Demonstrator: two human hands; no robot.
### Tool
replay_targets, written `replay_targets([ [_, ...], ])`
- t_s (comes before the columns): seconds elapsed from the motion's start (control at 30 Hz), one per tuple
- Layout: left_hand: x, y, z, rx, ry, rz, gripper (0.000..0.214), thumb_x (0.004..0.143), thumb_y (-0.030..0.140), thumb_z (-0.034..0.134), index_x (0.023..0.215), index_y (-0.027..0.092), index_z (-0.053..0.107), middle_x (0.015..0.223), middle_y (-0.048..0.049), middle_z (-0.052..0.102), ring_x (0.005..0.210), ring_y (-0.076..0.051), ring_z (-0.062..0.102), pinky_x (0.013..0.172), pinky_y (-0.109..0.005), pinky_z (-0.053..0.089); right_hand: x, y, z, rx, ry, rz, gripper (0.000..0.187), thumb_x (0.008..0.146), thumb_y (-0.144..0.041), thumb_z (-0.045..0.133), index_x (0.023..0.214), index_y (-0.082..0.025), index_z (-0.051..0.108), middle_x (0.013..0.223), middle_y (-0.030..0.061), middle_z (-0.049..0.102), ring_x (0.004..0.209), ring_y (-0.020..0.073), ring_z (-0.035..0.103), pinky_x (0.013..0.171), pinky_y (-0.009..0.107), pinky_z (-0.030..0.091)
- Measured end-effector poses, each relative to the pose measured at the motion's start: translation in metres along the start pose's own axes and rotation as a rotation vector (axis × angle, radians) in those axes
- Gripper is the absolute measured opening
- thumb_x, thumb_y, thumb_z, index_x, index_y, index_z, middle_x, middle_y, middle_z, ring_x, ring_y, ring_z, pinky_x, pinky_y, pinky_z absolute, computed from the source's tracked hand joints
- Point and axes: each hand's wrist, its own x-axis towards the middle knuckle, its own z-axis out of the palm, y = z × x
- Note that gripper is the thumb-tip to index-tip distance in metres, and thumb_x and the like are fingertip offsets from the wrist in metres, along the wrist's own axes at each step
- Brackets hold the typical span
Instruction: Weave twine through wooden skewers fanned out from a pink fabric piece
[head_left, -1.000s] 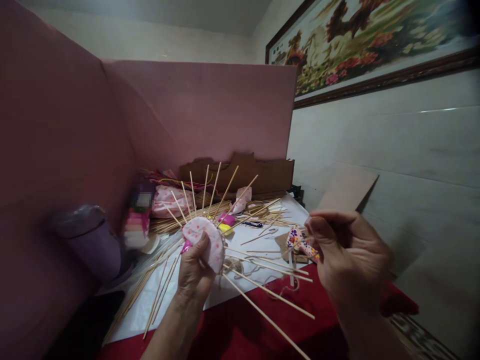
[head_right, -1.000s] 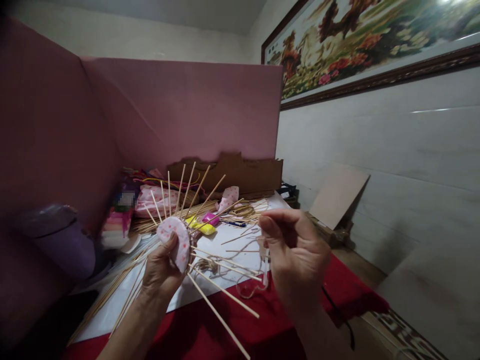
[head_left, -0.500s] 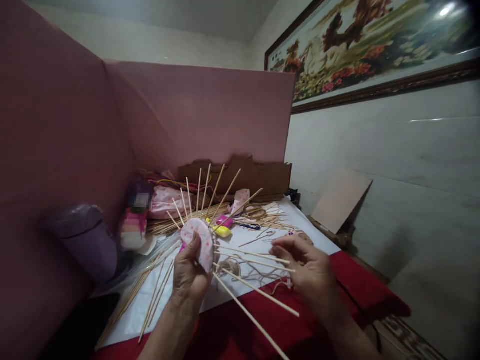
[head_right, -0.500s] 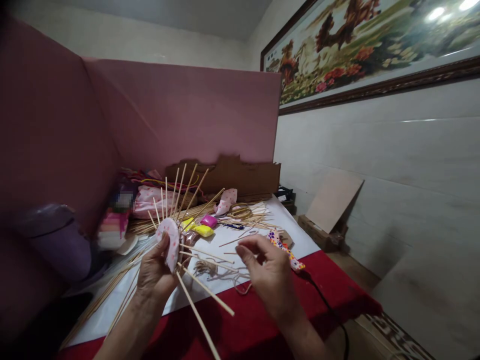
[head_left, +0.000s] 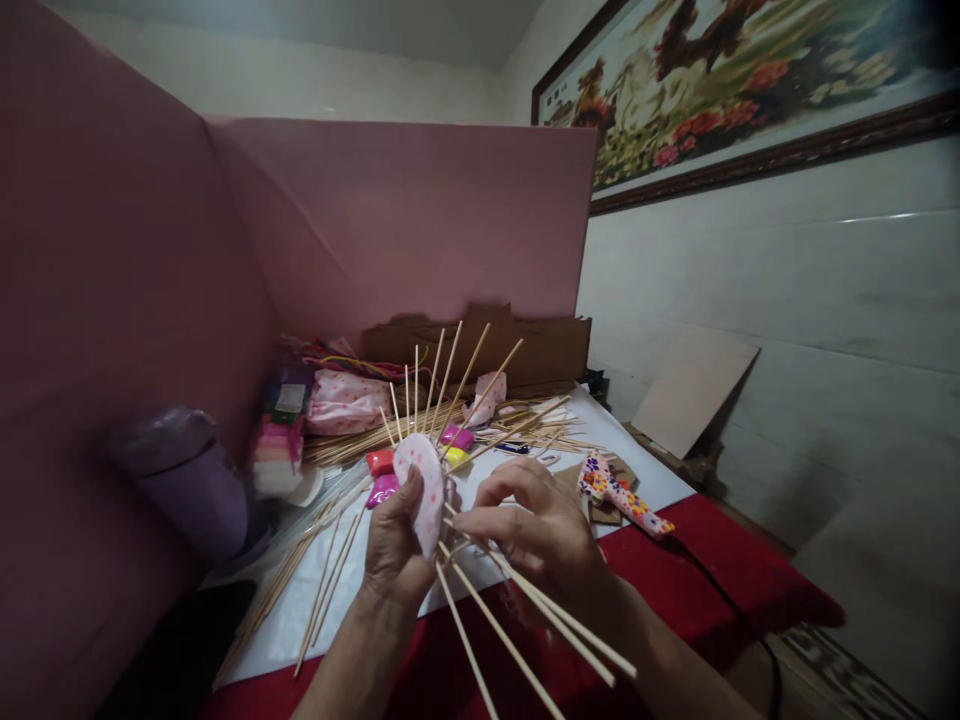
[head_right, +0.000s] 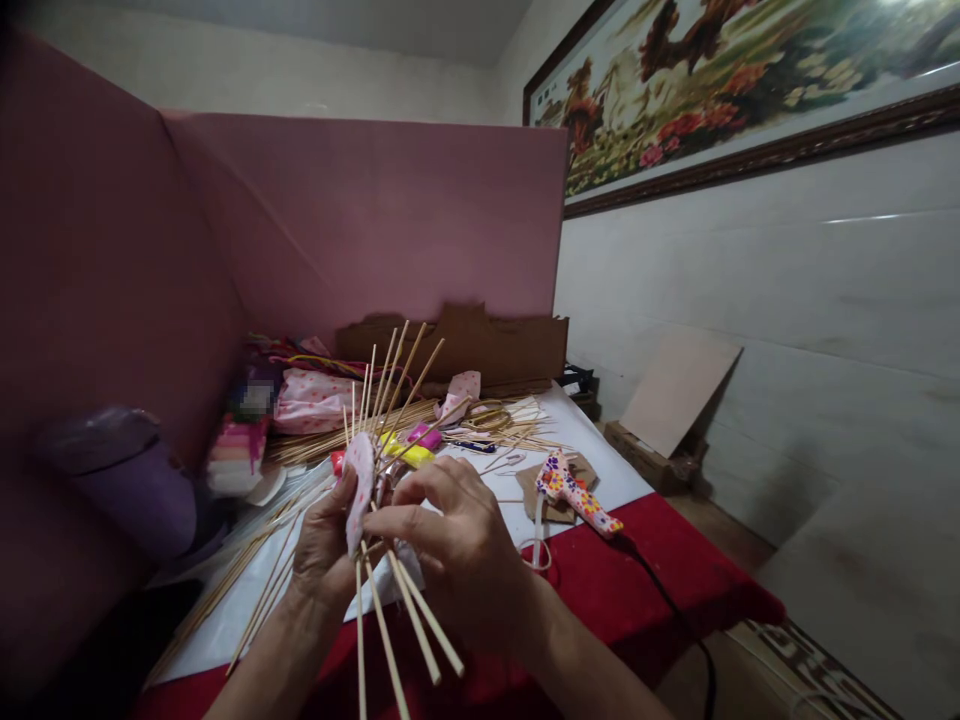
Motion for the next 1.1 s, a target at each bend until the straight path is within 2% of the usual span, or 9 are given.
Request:
replay_targets([
  [0.23, -0.001, 0.000, -0.001, 0.028, -0.113, -0.077, 0.017, 0.079, 0.017, 0.052, 0.071, 0.008, 0.065, 0.059, -0.0086, 0.065, 0.055, -0.019, 0.063, 0.064, -0.033, 0.055, 0.005, -0.003, -0.005, -0.114, -0.091, -0.069, 0.015, 0.080, -0.013, 0.050, 0.083, -0.021, 0.062, 0.084, 0.0023, 0.058, 0.083, 0.0169, 0.051, 0.076, 0.035, 0.040],
  [0.37, -0.003, -0.001, -0.004, 0.047, -0.236, -0.198, 0.017, 0.075, 0.024, 0.058, 0.077, 0.008, 0.065, 0.069, -0.0103, 0.067, 0.066, -0.023, 0.066, 0.067, -0.034, 0.054, 0.008, -0.006, -0.007, -0.167, -0.126, -0.151, 0.017, 0.080, -0.011, 0.049, 0.080, -0.021, 0.062, 0.084, 0.0023, 0.061, 0.083, 0.0166, 0.051, 0.077, 0.034, 0.039],
  [0.43, -0.003, -0.001, -0.006, 0.051, -0.253, -0.217, 0.020, 0.075, 0.025, 0.057, 0.084, 0.009, 0.064, 0.073, -0.0104, 0.067, 0.072, -0.024, 0.066, 0.070, -0.035, 0.053, 0.008, -0.006, -0.007, -0.179, -0.128, -0.171, 0.019, 0.080, -0.009, 0.047, 0.081, -0.021, 0.061, 0.083, 0.0021, 0.061, 0.083, 0.0162, 0.052, 0.076, 0.034, 0.038],
  [0.63, -0.002, -0.002, -0.006, 0.035, -0.248, -0.154, 0.015, 0.076, 0.017, 0.054, 0.082, 0.008, 0.064, 0.075, -0.0110, 0.068, 0.070, -0.022, 0.066, 0.072, -0.033, 0.053, 0.003, -0.003, -0.003, -0.132, -0.094, -0.111, 0.017, 0.084, -0.013, 0.041, 0.088, -0.020, 0.056, 0.082, 0.0031, 0.062, 0.081, 0.0169, 0.054, 0.076, 0.035, 0.039],
  [0.83, -0.001, -0.003, -0.006, 0.057, -0.215, -0.142, 0.006, 0.069, 0.012, 0.062, 0.073, 0.009, 0.065, 0.066, -0.0109, 0.068, 0.076, -0.026, 0.066, 0.077, -0.036, 0.052, -0.002, -0.001, 0.000, -0.128, -0.061, -0.057, 0.012, 0.084, -0.015, 0.043, 0.087, -0.020, 0.054, 0.078, 0.0023, 0.060, 0.079, 0.0162, 0.054, 0.074, 0.033, 0.039],
  [0.93, 0.000, -0.003, -0.009, 0.080, -0.200, -0.102, 0.007, 0.068, 0.011, 0.063, 0.074, 0.009, 0.065, 0.064, -0.0086, 0.068, 0.066, -0.023, 0.067, 0.069, -0.032, 0.055, 0.000, -0.002, -0.001, -0.146, -0.043, -0.026, 0.013, 0.083, -0.014, 0.043, 0.087, -0.020, 0.054, 0.080, 0.0031, 0.061, 0.080, 0.0166, 0.054, 0.073, 0.033, 0.040],
  [1.1, -0.001, -0.004, -0.008, 0.117, -0.067, 0.003, 0.011, 0.070, 0.002, 0.055, 0.072, 0.008, 0.064, 0.066, -0.0082, 0.070, 0.054, -0.016, 0.065, 0.056, -0.023, 0.055, 0.001, -0.003, -0.001, -0.116, -0.040, 0.010, 0.010, 0.082, -0.013, 0.045, 0.086, -0.019, 0.052, 0.078, 0.0032, 0.060, 0.077, 0.0168, 0.054, 0.071, 0.032, 0.041],
])
